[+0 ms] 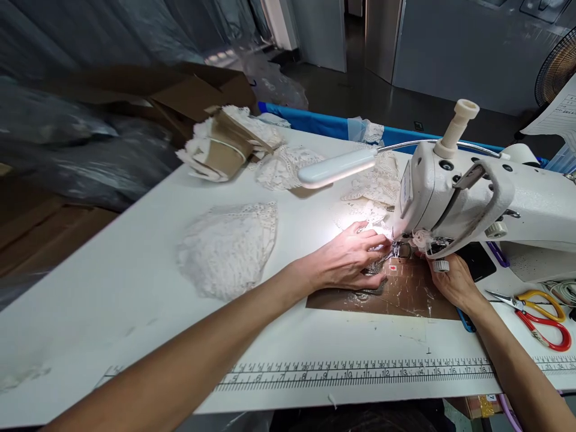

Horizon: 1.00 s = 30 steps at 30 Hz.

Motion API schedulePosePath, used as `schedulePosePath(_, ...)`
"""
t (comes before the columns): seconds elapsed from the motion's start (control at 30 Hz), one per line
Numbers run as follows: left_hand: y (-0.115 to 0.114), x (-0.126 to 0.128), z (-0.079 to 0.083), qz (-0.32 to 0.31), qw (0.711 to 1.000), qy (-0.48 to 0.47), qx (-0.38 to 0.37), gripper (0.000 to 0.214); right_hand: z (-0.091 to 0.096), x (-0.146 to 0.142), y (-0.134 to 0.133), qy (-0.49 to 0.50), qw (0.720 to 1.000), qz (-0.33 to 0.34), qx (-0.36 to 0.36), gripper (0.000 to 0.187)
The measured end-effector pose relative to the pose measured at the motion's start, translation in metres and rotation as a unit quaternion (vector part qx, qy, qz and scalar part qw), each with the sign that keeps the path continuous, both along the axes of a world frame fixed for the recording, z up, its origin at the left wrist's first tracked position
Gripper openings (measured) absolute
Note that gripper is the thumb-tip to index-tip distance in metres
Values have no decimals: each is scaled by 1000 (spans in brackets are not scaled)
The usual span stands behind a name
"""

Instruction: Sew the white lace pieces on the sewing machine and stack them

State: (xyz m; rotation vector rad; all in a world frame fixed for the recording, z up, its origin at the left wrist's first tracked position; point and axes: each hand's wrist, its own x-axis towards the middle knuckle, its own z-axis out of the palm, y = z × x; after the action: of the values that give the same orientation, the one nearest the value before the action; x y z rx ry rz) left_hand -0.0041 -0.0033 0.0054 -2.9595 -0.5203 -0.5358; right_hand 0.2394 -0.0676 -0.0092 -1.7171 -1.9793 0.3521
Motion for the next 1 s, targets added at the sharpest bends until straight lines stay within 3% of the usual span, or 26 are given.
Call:
schedulePosePath(0.17, -3, 0, 1, 10, 1000, 18, -8, 24, 11, -7, -13, 36, 998, 20, -39, 29)
schedulePosePath(0.43, 10, -4, -7, 13, 999, 22, -28, 37, 8, -6, -11, 92, 991, 8, 97, 20)
schedulePosePath(0.57, 11, -3, -9, 7, 999, 14, -41, 35, 13, -3, -10, 88, 987, 8, 132, 20)
schedulePosePath(0.63, 7, 0, -9, 44, 999, 3, -25, 34, 15, -4, -12, 87, 986, 7, 143, 19)
schedulePosePath(0.7, 3, 2, -10, 119, 993, -15, -12, 33, 17, -5, -14, 86, 985, 11, 149, 18)
schedulePosePath(0.8, 10, 4, -13, 206, 977, -8, -45, 35, 18, -6, -16, 83, 984, 21, 158, 18)
schedulePosePath(0.87, 25, 6, -14, 191, 978, 24, -84, 36, 19, -6, -18, 80, 983, 25, 165, 18)
schedulePosePath(0.93, 44, 9, -12, 126, 984, 49, -119, 37, 21, -5, -19, 75, 983, 34, 165, 19)
schedulePosePath(1.0, 61, 14, -7, 96, 986, 57, -125, 35, 24, -5, -20, 69, 984, 77, 147, 22)
